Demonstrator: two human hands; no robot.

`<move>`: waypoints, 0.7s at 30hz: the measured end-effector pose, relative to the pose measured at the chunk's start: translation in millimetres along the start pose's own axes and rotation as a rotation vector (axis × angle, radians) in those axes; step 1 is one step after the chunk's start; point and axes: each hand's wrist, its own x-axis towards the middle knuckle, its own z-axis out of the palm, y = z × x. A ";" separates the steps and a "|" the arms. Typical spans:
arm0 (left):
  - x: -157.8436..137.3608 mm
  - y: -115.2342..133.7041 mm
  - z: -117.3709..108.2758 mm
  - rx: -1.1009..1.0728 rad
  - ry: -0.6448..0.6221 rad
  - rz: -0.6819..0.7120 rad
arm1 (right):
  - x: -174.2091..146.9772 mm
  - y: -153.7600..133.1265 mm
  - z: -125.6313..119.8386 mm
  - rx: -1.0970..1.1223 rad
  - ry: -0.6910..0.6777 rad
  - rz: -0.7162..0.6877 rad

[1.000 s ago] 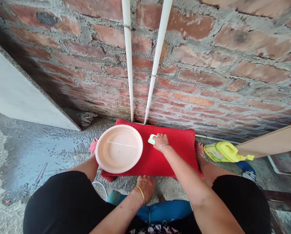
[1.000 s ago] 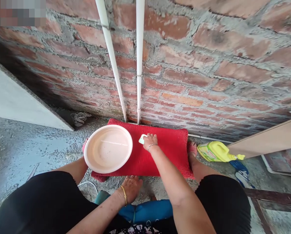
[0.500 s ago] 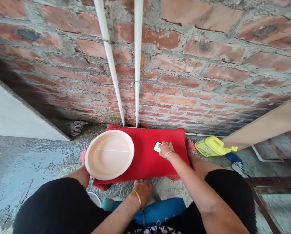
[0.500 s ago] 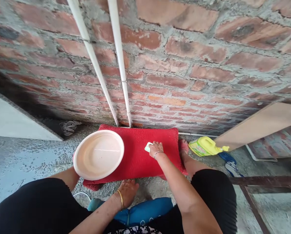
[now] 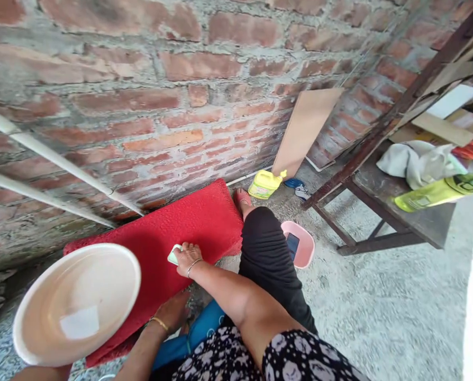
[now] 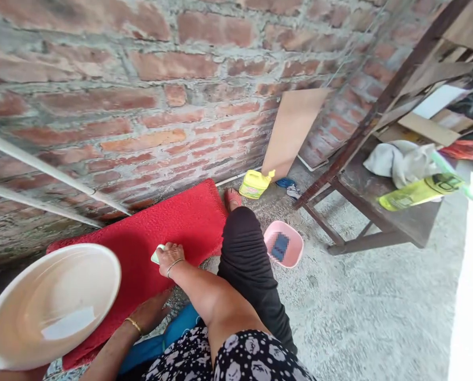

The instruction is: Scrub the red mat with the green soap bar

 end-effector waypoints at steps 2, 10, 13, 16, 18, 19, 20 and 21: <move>3.8 -2.4 5.6 -0.017 -0.017 0.012 | 2.1 0.8 -2.6 0.017 -0.002 -0.005; 8.3 -31.0 26.2 0.023 -0.047 -0.173 | 11.1 5.4 -23.1 0.124 0.066 0.031; 8.3 -33.1 32.1 0.042 -0.080 -0.215 | 9.4 13.3 -29.4 0.164 0.039 0.081; 8.3 -29.2 34.0 0.024 -0.095 -0.240 | 9.6 23.7 -34.6 0.192 0.056 0.102; 9.7 -26.2 35.4 0.017 -0.099 -0.250 | 10.2 32.0 -35.2 0.217 0.060 0.118; 10.9 -25.1 36.5 0.025 -0.100 -0.255 | 10.5 35.8 -34.8 0.231 0.059 0.129; 12.4 -24.2 38.0 0.037 -0.095 -0.255 | 10.8 38.7 -34.7 0.241 0.056 0.141; 14.1 -23.4 39.5 0.048 -0.080 -0.261 | 11.1 39.9 -35.7 0.242 0.053 0.150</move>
